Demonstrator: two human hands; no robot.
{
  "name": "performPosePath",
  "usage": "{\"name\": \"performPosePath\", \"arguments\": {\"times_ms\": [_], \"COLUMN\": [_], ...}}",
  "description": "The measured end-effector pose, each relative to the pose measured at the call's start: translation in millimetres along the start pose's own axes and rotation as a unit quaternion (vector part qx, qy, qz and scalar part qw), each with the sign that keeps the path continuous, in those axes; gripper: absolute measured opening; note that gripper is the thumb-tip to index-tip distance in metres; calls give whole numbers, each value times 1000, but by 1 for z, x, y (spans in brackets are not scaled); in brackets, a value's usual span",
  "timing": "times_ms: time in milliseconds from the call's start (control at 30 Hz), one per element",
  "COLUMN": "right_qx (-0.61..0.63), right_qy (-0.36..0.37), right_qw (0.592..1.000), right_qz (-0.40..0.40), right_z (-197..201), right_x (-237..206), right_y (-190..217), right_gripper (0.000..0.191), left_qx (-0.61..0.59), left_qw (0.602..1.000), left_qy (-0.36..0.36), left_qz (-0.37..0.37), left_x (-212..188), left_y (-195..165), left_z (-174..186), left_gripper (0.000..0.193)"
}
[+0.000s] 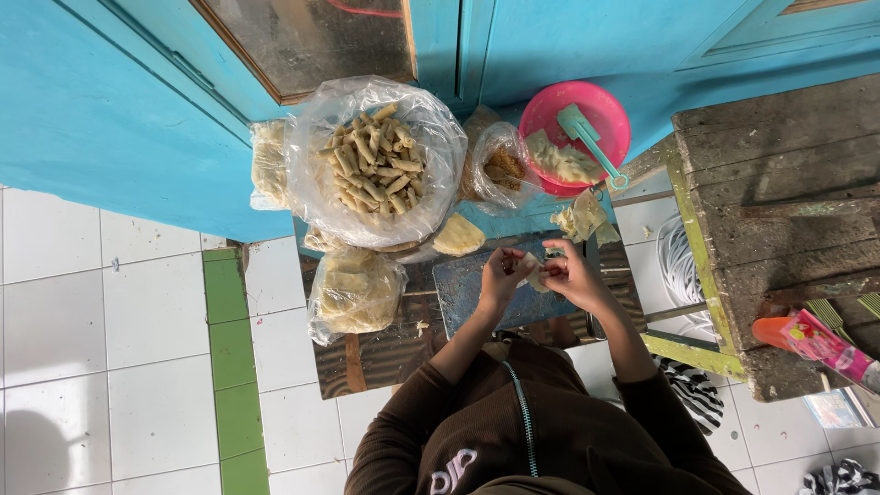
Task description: The person cuts a sheet of dough into smaller pieces with a knife on a cutting board, then folds and presses each piece by hand and places the folded pieces aside, with finished rolled dough pieces accumulating in a large plastic bag on the table.
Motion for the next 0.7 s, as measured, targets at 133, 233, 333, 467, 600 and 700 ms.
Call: {"name": "performPosePath", "arguments": {"times_ms": [133, 233, 333, 467, 600, 700], "right_qx": [12, 27, 28, -112, -218, -242], "right_qy": [20, 31, 24, -29, -168, -224], "right_qw": [1000, 999, 999, 992, 961, 944], "right_qz": [-2, -8, -37, -47, -2, 28], "right_z": [-3, -1, 12, 55, 107, 120], "right_x": [-3, -5, -12, -27, -44, -49], "right_y": [0, -2, -9, -13, -3, 4], "right_gripper": [64, 64, 64, 60, 52, 49], "left_qx": [5, -8, 21, 145, 324, 358], "left_qw": [1000, 999, 999, 986, 938, 897], "left_qy": [-26, -31, -40, -32, 76, 86], "left_qz": [-15, -10, -23, -73, -92, -243], "left_x": [-2, -2, 3, 18, 29, 20], "left_y": [-3, -4, -8, -17, -12, -31], "left_z": [2, -2, -12, -32, -71, -84], "left_gripper": [24, 25, 24, 17, 25, 27]}}
Point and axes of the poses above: each hand's wrist, its own x-axis towards the middle knuckle, its own z-axis out of the back of the hand, y = z × x, the point moved 8 cm from there along x, towards the middle knuckle, and after that the axes turned 3 degrees about x, right-handed, at the moved point
